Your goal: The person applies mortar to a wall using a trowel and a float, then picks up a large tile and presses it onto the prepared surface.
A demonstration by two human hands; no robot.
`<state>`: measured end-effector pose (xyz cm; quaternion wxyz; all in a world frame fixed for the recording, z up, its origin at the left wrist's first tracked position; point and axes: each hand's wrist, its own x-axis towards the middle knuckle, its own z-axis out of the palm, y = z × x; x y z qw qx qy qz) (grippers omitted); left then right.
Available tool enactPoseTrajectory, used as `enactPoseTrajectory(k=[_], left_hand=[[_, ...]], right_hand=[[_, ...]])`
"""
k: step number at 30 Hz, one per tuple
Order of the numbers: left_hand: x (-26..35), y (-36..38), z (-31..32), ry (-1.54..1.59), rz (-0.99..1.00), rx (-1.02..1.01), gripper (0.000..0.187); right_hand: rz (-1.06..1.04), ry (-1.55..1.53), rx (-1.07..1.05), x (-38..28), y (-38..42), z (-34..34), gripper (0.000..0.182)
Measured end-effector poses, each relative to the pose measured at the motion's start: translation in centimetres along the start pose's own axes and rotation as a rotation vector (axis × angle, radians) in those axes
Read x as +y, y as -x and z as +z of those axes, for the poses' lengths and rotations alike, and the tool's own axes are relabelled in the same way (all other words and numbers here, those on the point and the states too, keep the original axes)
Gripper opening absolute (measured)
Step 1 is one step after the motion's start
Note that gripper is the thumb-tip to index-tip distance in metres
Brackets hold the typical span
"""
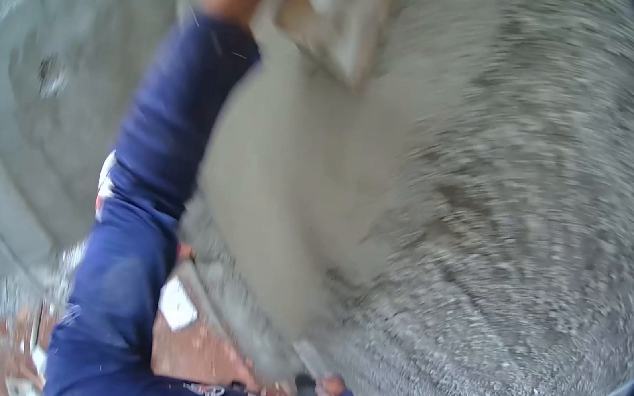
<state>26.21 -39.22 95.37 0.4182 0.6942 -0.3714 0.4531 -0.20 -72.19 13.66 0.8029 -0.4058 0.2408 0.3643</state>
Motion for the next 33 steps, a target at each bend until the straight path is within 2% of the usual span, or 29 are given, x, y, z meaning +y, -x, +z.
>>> enactPoseTrajectory(k=[1, 2, 3, 4, 5, 6, 7, 9, 10, 12, 13, 14, 15, 16, 17, 19, 21, 22, 23, 25, 27, 29, 32, 33], left_hand=[[-2.9, 6.0, 2.5, -0.046, 0.020, 0.047, 0.073], [-5.6, 12.7, 5.0, -0.093, 0.032, 0.095, 0.072], [-7.4, 19.8, 7.2, -0.096, -0.042, 0.083, 0.070], [-9.7, 27.3, 8.8, 0.054, -0.150, -0.003, 0.072], [-10.1, 34.5, 9.1, 0.153, -0.387, -0.105, 0.067], [-11.9, 43.1, 10.8, 0.118, -0.401, -0.048, 0.066], [-11.3, 48.8, 9.3, 0.031, -0.573, -0.181, 0.064], [-10.5, 58.7, 5.9, -0.043, -0.757, -0.188, 0.058], [-8.5, 62.8, 3.9, -0.097, -0.879, -0.225, 0.056], [-6.2, 68.9, -2.0, -0.183, -1.010, -0.193, 0.053], [-5.3, 72.3, -4.7, -0.229, -1.000, -0.133, 0.060], [-4.4, 74.9, -7.4, -0.295, -0.980, -0.072, 0.059], [-3.0, 77.4, -10.2, -0.381, -1.120, -0.106, 0.059], [-1.6, 79.9, -13.0, -0.463, -1.106, -0.092, 0.061], [-0.3, 82.0, -15.6, -0.550, -1.089, -0.080, 0.064], [3.5, 83.8, -20.9, -0.598, -1.362, -0.198, 0.069], [6.9, 85.3, -25.0, -0.654, -1.599, -0.311, 0.076], [8.6, 86.5, -26.4, -0.665, -1.592, -0.321, 0.076], [10.4, 87.7, -27.8, -0.691, -1.630, -0.341, 0.079], [14.3, 90.7, -29.7, -0.728, -1.661, -0.372, 0.083], [17.5, 94.4, -30.7, -0.818, -1.730, -0.446, 0.090], [20.5, 96.2, -30.6, -0.857, -1.773, -0.458, 0.094], [23.9, 94.2, -29.0, -0.902, -2.121, -0.398, 0.097], [24.7, 95.1, -29.0, -0.958, -2.155, -0.415, 0.099]], right_hand=[[0.011, 0.407, 0.360, -2.0, 1.3, 4.4, 0.027], [0.005, 0.444, 0.400, -2.6, 1.8, 5.9, 0.025], [-0.013, 0.478, 0.437, -3.0, 1.8, 7.0, 0.024], [0.016, 0.507, 0.436, -4.0, 1.4, 7.9, 0.024], [0.055, 0.588, 0.465, -3.5, 2.1, 8.0, 0.024], [0.083, 0.668, 0.494, -3.1, 2.8, 7.8, 0.024], [0.105, 0.695, 0.514, -3.7, 3.3, 7.4, 0.024], [0.122, 0.950, 0.419, -2.2, 4.3, 7.1, 0.025], [0.158, 0.938, 0.426, -0.8, 5.7, 7.0, 0.025], [0.164, 0.852, 0.486, 0.5, 5.8, 9.1, 0.024], [0.163, 0.849, 0.489, 1.3, 6.3, 9.9, 0.024], [0.200, 0.774, 0.481, 1.6, 6.4, 10.7, 0.023], [0.242, 0.696, 0.470, 2.0, 6.8, 11.5, 0.023], [0.246, 0.904, 0.523, 2.6, 6.7, 13.1, 0.022], [0.244, 0.898, 0.517, 3.2, 6.2, 12.7, 0.022], [0.155, 1.074, 0.365, 4.8, 4.1, 10.9, 0.035], [0.108, 1.271, 0.280, 5.2, 2.3, 11.8, 0.034], [0.070, 1.370, 0.202, 5.3, 1.0, 11.9, 0.033], [-0.041, 1.472, 0.091, 5.6, -0.8, 11.3, 0.023], [-0.100, 1.751, 0.024, 5.4, -3.1, 13.4, 0.017], [-0.054, 1.916, 0.077, 4.4, -3.5, 19.8, 0.018], [-0.208, 2.015, 0.071, 4.0, -3.2, 24.1, 0.021], [-0.276, 1.811, 0.158, 6.6, -6.7, 22.9, 0.025], [-0.282, 1.795, 0.158, 7.4, -6.0, 23.5, 0.025]])
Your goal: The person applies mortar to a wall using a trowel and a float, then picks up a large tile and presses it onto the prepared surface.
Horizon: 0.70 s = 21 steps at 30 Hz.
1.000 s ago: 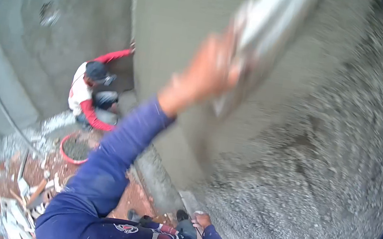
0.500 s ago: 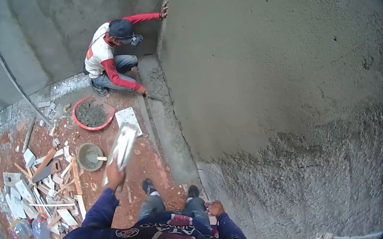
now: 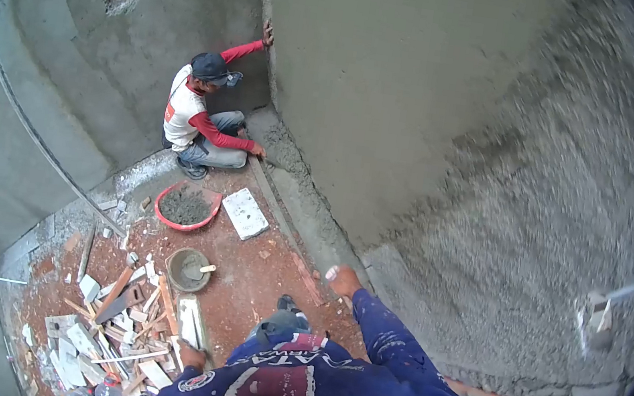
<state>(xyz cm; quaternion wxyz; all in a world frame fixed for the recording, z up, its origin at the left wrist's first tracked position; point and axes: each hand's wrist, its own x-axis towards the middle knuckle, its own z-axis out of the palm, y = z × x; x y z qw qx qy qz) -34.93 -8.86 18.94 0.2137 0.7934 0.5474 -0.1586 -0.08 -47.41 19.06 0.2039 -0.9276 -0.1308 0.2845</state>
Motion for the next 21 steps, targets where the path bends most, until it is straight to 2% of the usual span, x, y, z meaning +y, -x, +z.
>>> enactPoseTrajectory(k=[2, 3, 4, 6, 7, 9, 10, 11, 12, 13, 14, 15, 17, 18, 20, 21], left_hand=[[0.1, 2.2, -1.5, 0.010, -0.015, 0.017, 0.100], [-0.1, 2.9, -2.4, 0.027, 0.011, -0.005, 0.100], [-1.3, 2.8, -1.7, -0.021, 0.014, 0.078, 0.090], [-1.4, 4.3, -5.1, 0.117, 0.010, -0.058, 0.075], [-5.3, 0.9, -3.3, 0.044, 0.019, -0.047, 0.067], [-13.3, -8.5, 1.1, -0.087, 0.035, -0.039, 0.055], [-12.9, -7.1, -1.3, 0.142, 0.040, -0.094, 0.052], [-13.5, -8.7, -2.3, -0.152, 0.151, -0.183, 0.050], [-14.0, -10.2, -3.4, -0.433, 0.287, -0.242, 0.047], [-17.6, -15.6, -1.1, -0.640, 0.495, -0.246, 0.042], [-18.8, -18.2, -0.6, -0.839, 0.712, -0.204, 0.037], [-17.0, -17.8, -3.4, -0.710, 0.552, -0.196, 0.038], [-12.3, -15.1, -7.2, -0.337, 0.332, -0.181, 0.038], [-9.8, -13.7, -8.9, -0.145, 0.246, -0.189, 0.039], [-5.9, -11.2, -11.8, 0.088, 0.132, -0.246, 0.040], [-4.2, -10.3, -13.2, 0.149, 0.091, -0.275, 0.041]], right_hand=[[-0.086, -0.386, 0.046, -2.1, 2.5, -0.4, 0.025], [-0.077, -0.405, 0.041, -1.4, 3.3, 0.8, 0.025], [-0.088, -0.425, 0.040, -0.9, 4.3, 2.5, 0.025], [-0.084, -0.476, 0.035, 1.7, 5.6, 7.3, 0.024], [0.067, -0.526, -0.027, 4.0, 6.9, 10.5, 0.026], [0.240, -0.588, -0.086, 5.0, 11.7, 14.1, 0.029], [0.402, -0.759, -0.078, 5.0, 15.3, 14.9, 0.025], [0.565, -0.926, -0.074, 4.7, 18.5, 15.9, 0.022], [0.586, -1.127, -0.126, 7.0, 20.3, 19.3, 0.016], [0.607, -1.328, -0.178, 10.3, 22.2, 23.4, 0.010], [0.626, -1.333, -0.187, 11.7, 24.7, 25.3, 0.010], [0.285, -0.804, -0.052, 13.0, 26.9, 26.8, 0.005], [-0.049, -0.274, 0.029, 15.2, 31.3, 31.0, 0.008], [-0.186, -0.415, 0.207, 16.5, 32.7, 33.2, 0.012], [-0.320, -0.555, 0.374, 16.4, 33.3, 33.9, 0.017], [-0.194, -0.335, 0.210, 15.4, 33.3, 32.9, 0.017]])
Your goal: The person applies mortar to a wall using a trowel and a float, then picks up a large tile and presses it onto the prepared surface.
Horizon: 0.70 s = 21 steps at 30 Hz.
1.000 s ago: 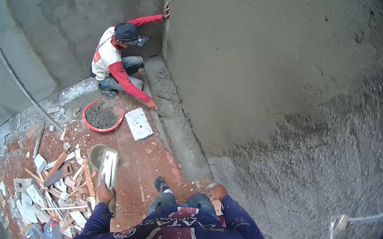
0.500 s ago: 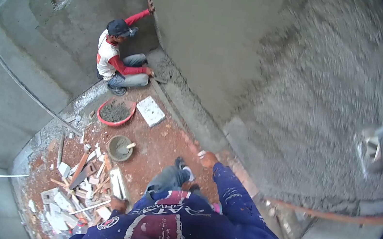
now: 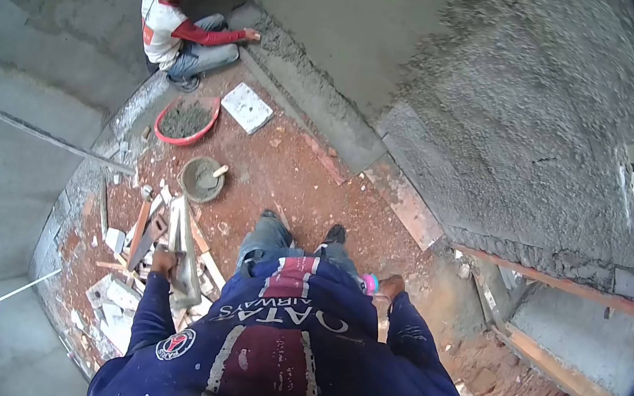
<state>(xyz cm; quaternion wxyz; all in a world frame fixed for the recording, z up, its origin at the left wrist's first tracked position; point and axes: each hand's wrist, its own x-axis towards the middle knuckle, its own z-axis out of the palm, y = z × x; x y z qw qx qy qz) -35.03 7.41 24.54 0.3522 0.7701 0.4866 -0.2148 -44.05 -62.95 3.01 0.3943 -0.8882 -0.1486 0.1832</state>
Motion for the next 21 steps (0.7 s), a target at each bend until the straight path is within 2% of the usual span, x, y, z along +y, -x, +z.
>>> enactPoseTrajectory(k=[1, 2, 3, 5, 6, 7, 9, 11, 13, 14, 17, 18, 21], left_hand=[[1.7, 0.9, -0.6, 0.028, -0.034, -0.019, 0.042], [1.8, 0.5, -0.8, 0.041, 0.040, -0.037, 0.048], [1.1, -0.5, -0.9, 0.043, 0.030, -0.045, 0.048], [-0.8, -4.0, -0.4, -0.078, 0.084, -0.068, 0.049], [-3.4, -5.9, 0.7, -0.200, 0.283, 0.089, 0.049], [-3.8, -6.0, 0.7, -0.197, 0.270, 0.076, 0.049], [-2.8, -4.3, 0.2, -0.131, 0.117, -0.003, 0.046], [-2.7, -2.8, -0.8, -0.161, 0.151, 0.037, 0.046], [-5.8, -4.2, -0.5, -0.292, 0.206, -0.003, 0.048], [-7.1, -5.2, -0.1, -0.291, 0.081, -0.034, 0.051], [-12.0, -7.1, 0.5, -0.285, 0.143, -0.064, 0.056], [-11.8, -6.7, 0.4, -0.377, 0.037, -0.119, 0.056], [-9.7, -3.8, 0.2, -0.427, 0.058, -0.026, 0.053]], right_hand=[[0.127, 0.221, -0.164, -1.2, -0.8, -0.8, 0.017], [0.251, 0.445, -0.328, -2.1, -2.0, -1.4, 0.019], [0.256, 0.450, -0.339, -2.3, -3.5, -1.3, 0.019], [0.413, 0.308, -0.239, -2.6, -7.2, -0.8, 0.013], [0.624, 0.001, -0.131, -4.4, -10.0, -1.5, 0.010], [0.826, -0.308, -0.016, -7.0, -12.9, -2.6, 0.010], [0.800, -0.489, 0.015, -15.6, -19.1, -6.9, 0.021], [0.832, -0.713, 0.103, -20.6, -24.0, -8.8, 0.029], [0.822, -0.664, 0.095, -25.9, -28.2, -10.6, 0.029], [0.804, -0.622, 0.099, -27.4, -30.0, -11.1, 0.029], [0.769, -0.608, 0.045, -29.1, -33.3, -11.1, 0.029], [0.753, -0.568, 0.021, -29.3, -33.9, -10.9, 0.029], [0.736, -0.447, -0.076, -27.5, -34.8, -9.8, 0.028]])
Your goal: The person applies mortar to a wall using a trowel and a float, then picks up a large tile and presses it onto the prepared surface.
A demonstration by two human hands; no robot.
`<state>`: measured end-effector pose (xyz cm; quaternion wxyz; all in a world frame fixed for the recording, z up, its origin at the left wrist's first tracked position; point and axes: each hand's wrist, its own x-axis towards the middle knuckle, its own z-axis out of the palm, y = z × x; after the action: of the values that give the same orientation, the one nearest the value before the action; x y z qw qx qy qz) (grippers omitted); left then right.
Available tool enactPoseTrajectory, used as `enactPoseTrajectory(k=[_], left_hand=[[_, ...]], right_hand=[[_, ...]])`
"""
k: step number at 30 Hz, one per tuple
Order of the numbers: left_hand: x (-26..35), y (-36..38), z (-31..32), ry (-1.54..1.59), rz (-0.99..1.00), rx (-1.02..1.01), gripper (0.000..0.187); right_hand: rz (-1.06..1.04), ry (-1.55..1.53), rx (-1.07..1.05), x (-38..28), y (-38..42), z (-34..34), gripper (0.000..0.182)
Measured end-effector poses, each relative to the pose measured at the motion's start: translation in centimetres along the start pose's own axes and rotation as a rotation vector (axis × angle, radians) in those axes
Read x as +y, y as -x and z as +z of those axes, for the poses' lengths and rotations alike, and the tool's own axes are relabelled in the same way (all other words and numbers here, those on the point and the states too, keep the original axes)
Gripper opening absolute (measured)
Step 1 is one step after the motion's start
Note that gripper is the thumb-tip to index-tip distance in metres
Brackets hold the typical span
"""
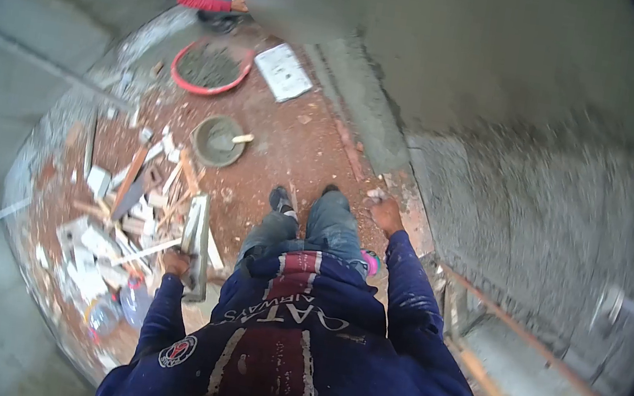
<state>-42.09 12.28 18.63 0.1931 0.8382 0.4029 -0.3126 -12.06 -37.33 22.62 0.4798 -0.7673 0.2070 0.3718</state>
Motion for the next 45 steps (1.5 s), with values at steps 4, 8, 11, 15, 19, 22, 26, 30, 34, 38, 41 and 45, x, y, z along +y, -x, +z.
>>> enactPoseTrajectory(k=[4, 8, 11, 15, 19, 22, 26, 30, 34, 38, 41, 45], left_hand=[[0.7, 2.1, 0.9, 0.156, -0.210, 0.122, 0.044], [3.6, 3.7, 0.8, 0.735, -0.183, 0.204, 0.033], [5.8, 4.5, 0.5, 0.534, -0.233, 0.347, 0.025], [10.8, 4.3, -1.0, 0.894, -0.555, 0.169, 0.016], [10.9, 3.9, 1.9, 0.862, -0.603, 0.068, 0.017], [12.6, 2.3, 0.7, 0.976, -0.666, -0.068, 0.019], [13.2, -0.8, 0.9, 1.117, -0.442, -0.081, 0.025], [16.5, -6.8, -1.4, 0.863, -0.082, -0.217, 0.022], [25.3, -12.7, -0.3, 1.030, 0.070, -0.468, 0.027], [36.0, -21.1, 6.4, 0.702, 0.277, -0.337, 0.046], [48.0, -20.6, 6.2, 0.753, 0.219, -0.379, 0.052], [56.7, -22.6, 10.2, 0.913, 0.182, -0.595, 0.056]], right_hand=[[0.052, 0.103, -0.182, 1.2, -4.2, -0.6, 0.032], [0.163, -0.149, -0.283, 2.3, -12.9, 2.9, 0.038], [-0.316, 1.213, -0.346, 0.7, -21.7, 13.7, 0.044], [-0.490, 0.947, -0.335, 0.2, -32.7, 31.5, 0.053], [-0.358, 0.829, -0.398, -0.6, -39.4, 44.3, 0.053], [-0.394, 0.874, -0.393, 0.2, -39.9, 47.0, 0.040], [-0.379, 0.962, -0.673, -3.9, -34.6, 42.1, 0.029], [-0.460, 0.557, -0.599, -3.3, -29.4, 29.1, 0.037], [-0.214, 0.319, -0.258, -2.8, -22.1, 13.9, 0.044], [-0.448, 0.504, 0.117, 3.6, -18.6, 2.7, 0.062], [-0.250, 0.542, 0.297, 3.7, -14.0, -1.6, 0.062], [-0.476, 0.537, 0.270, 5.0, -11.7, -4.9, 0.051]])
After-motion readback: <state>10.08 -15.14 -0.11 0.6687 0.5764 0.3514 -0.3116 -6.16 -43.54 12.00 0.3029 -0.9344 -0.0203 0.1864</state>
